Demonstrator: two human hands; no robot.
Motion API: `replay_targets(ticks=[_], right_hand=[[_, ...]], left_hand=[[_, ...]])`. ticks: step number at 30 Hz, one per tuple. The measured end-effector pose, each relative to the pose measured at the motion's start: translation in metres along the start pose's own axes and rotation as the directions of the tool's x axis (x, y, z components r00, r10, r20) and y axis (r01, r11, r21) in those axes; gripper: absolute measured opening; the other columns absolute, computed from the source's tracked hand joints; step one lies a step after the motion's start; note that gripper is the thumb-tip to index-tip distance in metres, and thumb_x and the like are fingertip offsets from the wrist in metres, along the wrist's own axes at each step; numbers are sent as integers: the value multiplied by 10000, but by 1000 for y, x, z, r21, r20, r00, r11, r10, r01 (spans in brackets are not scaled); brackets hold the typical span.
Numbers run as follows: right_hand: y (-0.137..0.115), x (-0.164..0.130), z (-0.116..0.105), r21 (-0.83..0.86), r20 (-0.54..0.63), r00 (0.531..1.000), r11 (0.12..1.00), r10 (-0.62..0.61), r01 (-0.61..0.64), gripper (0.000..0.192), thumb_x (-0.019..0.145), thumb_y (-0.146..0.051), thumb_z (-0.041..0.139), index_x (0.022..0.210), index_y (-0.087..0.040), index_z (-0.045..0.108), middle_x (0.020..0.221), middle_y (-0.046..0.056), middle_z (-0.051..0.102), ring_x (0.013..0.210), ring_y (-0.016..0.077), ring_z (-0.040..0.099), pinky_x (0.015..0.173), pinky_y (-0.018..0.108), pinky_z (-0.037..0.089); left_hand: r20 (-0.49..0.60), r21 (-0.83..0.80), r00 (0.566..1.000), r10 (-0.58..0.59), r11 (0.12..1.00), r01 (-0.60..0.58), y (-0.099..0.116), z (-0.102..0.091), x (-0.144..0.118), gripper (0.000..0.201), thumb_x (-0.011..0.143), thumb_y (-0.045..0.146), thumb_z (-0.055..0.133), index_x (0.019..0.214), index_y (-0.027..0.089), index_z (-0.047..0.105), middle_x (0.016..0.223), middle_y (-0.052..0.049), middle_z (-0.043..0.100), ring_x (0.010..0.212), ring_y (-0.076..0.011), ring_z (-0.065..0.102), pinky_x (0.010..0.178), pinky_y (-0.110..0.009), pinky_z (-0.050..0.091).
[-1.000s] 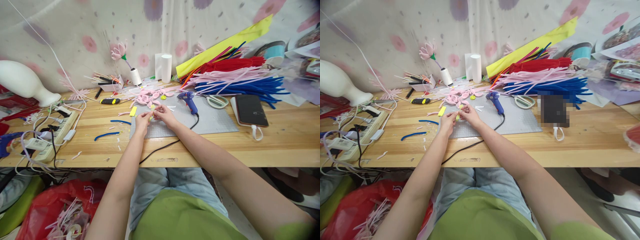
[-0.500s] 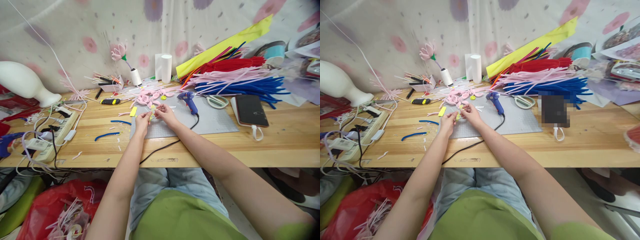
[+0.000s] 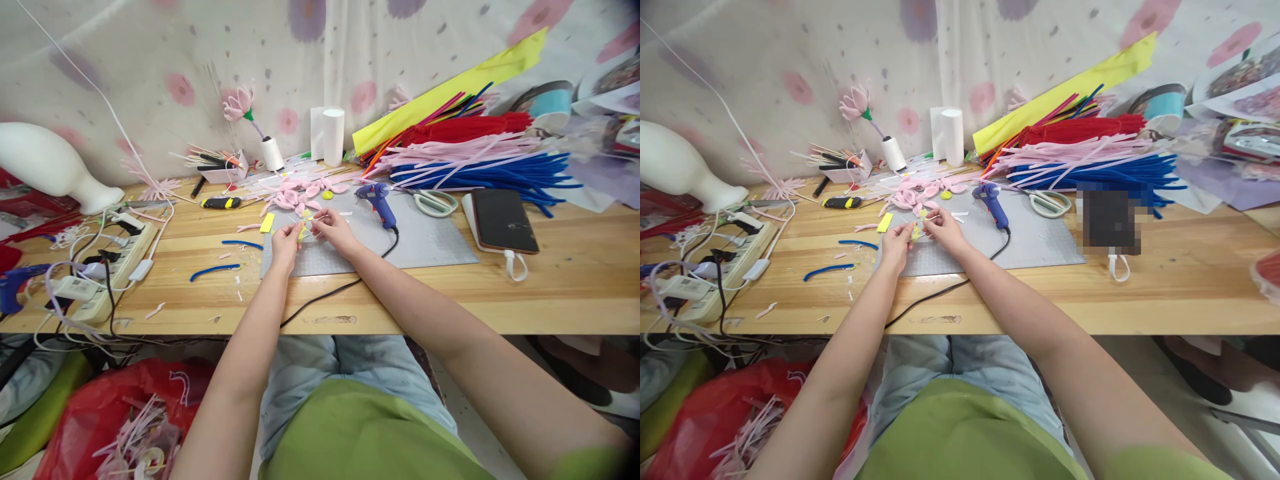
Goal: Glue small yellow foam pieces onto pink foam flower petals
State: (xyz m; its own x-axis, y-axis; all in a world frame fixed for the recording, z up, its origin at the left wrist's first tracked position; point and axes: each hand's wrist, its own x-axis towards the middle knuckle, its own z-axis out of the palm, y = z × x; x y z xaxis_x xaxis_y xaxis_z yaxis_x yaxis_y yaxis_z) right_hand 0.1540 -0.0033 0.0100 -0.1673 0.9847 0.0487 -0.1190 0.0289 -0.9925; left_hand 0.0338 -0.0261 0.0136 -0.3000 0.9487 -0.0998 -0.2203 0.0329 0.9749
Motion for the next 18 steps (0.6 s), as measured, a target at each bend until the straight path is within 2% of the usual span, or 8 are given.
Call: replay_targets(ticks=[5,11,18], right_hand=[[-1,-1,1,-26,0,1000,1000,5,-5,219,705,-301,636,797,-203,463,594,-53,597,541,84,552,518,214,439],[-3,-2,0,-16,2,1000,1000,6,-6,216,709,-296,635,801,-203,463,592,-53,591,541,82,550,515,211,441],[-2,-4,3,76,157,987,997,18,-30,368,630,-345,709,875,-209,469,657,-47,616,619,101,592,570,237,476]], left_hand=[[-21,-6,999,34,999,-34,-4,0,1,275,580,353,756,632,128,605,519,52,485,406,-14,331,376,-182,225],[-33,27,999,20,999,-19,-2,1,0,282,597,349,750,601,133,568,491,65,443,391,-10,305,370,-178,213],[-37,36,999,38,999,-37,-2,2,-1,239,626,318,733,598,137,579,541,36,536,394,-13,330,383,-184,225]])
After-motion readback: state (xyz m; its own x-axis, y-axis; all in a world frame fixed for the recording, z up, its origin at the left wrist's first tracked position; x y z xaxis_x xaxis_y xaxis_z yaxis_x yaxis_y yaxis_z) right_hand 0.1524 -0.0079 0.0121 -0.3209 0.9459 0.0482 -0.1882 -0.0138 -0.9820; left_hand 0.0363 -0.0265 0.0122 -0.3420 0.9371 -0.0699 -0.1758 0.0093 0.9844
